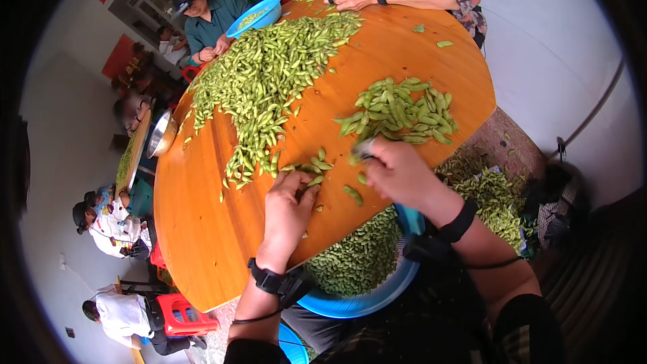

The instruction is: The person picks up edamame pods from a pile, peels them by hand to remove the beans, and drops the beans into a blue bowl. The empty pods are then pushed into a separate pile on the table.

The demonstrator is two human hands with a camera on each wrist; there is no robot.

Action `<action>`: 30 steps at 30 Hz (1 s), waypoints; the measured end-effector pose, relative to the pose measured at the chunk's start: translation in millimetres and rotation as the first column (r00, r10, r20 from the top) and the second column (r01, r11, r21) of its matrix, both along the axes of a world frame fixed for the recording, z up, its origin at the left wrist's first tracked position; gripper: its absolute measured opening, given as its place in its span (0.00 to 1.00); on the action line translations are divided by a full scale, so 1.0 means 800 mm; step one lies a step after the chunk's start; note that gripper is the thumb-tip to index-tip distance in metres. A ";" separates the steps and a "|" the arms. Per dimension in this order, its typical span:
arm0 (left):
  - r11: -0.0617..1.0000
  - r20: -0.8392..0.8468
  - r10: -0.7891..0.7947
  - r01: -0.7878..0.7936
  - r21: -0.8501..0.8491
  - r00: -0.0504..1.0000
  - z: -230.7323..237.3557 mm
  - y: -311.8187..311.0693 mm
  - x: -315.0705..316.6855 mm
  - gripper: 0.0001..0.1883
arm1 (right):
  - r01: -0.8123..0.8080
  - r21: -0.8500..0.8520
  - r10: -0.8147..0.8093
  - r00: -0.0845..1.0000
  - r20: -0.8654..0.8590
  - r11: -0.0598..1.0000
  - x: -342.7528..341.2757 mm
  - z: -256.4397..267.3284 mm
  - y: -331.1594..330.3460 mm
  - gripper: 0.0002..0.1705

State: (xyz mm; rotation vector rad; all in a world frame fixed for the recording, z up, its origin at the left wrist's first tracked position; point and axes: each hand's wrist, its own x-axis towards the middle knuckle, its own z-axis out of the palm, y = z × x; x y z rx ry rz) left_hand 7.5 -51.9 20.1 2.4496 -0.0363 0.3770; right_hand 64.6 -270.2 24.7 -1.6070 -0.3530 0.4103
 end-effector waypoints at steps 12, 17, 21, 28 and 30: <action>0.948 -0.047 -0.129 0.109 -0.299 0.991 -0.006 0.000 -0.021 0.21 | -0.232 0.100 0.245 0.958 -0.148 0.968 -0.032 0.006 0.055 0.09; 0.957 0.033 -0.159 0.162 -0.241 0.987 -0.009 0.008 -0.014 0.22 | -0.184 0.132 0.208 0.958 -0.196 0.974 -0.036 0.010 0.060 0.08; 0.933 0.058 -0.187 0.196 -0.301 0.981 -0.013 0.014 -0.010 0.22 | -0.182 0.101 0.197 0.967 -0.164 0.978 -0.038 0.016 0.064 0.08; 0.715 0.009 -0.239 0.182 -0.675 0.971 -0.024 0.018 -0.008 0.17 | -0.132 0.178 0.165 0.968 -0.187 0.975 -0.043 0.009 0.072 0.07; 0.677 -0.004 -0.270 0.186 -0.712 0.963 -0.023 0.023 -0.008 0.16 | -0.122 0.184 0.164 0.958 -0.236 0.975 -0.043 0.017 0.072 0.08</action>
